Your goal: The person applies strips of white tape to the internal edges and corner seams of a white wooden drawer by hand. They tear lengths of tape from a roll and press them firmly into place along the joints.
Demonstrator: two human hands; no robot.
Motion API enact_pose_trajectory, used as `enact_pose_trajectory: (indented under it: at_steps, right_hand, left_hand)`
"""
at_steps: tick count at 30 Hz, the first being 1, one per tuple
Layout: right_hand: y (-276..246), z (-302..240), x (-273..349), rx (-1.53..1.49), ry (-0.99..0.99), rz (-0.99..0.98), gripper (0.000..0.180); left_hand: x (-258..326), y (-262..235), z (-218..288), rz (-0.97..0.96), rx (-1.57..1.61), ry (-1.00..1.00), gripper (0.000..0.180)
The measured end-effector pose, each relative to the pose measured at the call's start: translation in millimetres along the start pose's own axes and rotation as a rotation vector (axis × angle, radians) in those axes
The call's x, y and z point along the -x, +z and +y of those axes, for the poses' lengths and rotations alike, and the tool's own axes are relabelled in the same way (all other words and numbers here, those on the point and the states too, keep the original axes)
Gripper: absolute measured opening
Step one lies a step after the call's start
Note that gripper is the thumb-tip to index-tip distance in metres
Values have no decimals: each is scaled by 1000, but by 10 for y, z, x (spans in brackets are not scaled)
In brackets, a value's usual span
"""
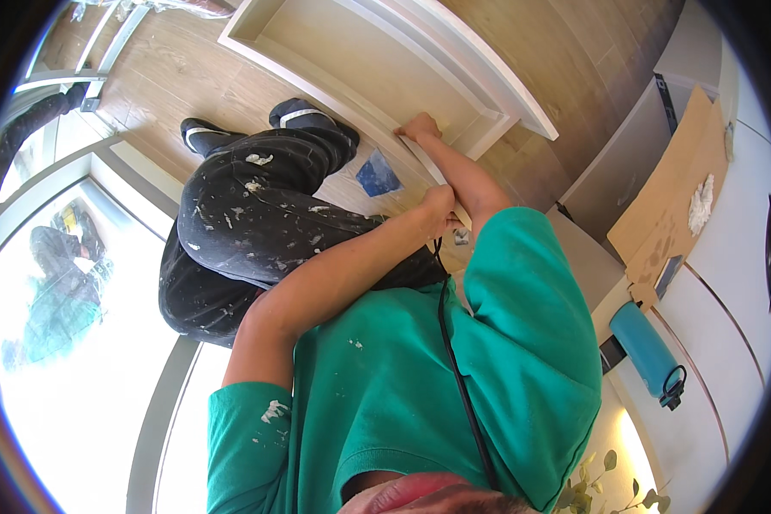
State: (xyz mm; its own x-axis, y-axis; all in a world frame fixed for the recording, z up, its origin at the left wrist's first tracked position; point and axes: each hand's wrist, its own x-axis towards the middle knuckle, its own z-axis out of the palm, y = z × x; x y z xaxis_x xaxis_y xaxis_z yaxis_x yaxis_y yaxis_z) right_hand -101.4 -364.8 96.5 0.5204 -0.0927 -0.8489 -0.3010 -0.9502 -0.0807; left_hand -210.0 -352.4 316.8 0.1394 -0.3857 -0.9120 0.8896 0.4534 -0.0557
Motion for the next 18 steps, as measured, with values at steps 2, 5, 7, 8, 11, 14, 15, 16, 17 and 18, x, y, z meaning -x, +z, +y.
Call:
enact_pose_trajectory:
  at_steps: [2,5,7,8,11,14,15,16,17,18]
  right_hand:
    - [-5,0,10,5,6,7,65]
    - [8,1,-7,17,16,19,65]
    - [21,6,-29,13,21,19,65]
    - [28,9,-41,11,24,20,65]
    - [31,12,-43,12,10,19,65]
    - [21,9,-47,19,4,12,65]
    - [20,12,-46,18,5,11,64]
    - [15,7,-42,18,6,10,64]
    - [9,3,-38,18,6,10,64]
    - [5,-2,-32,20,4,10,64]
  left_hand:
    - [-16,-3,-8,-4,3,1,34]
    - [15,12,4,-1,19,15,33]
    - [44,31,5,19,28,49,33]
    - [51,31,9,17,25,49,33]
    - [39,22,4,14,24,52,33]
    - [26,20,-1,16,26,58,34]
    - [24,21,0,18,24,55,34]
    - [13,19,-1,19,23,54,34]
    - [3,15,-2,19,15,56,34]
    - [-6,10,-5,19,7,58,34]
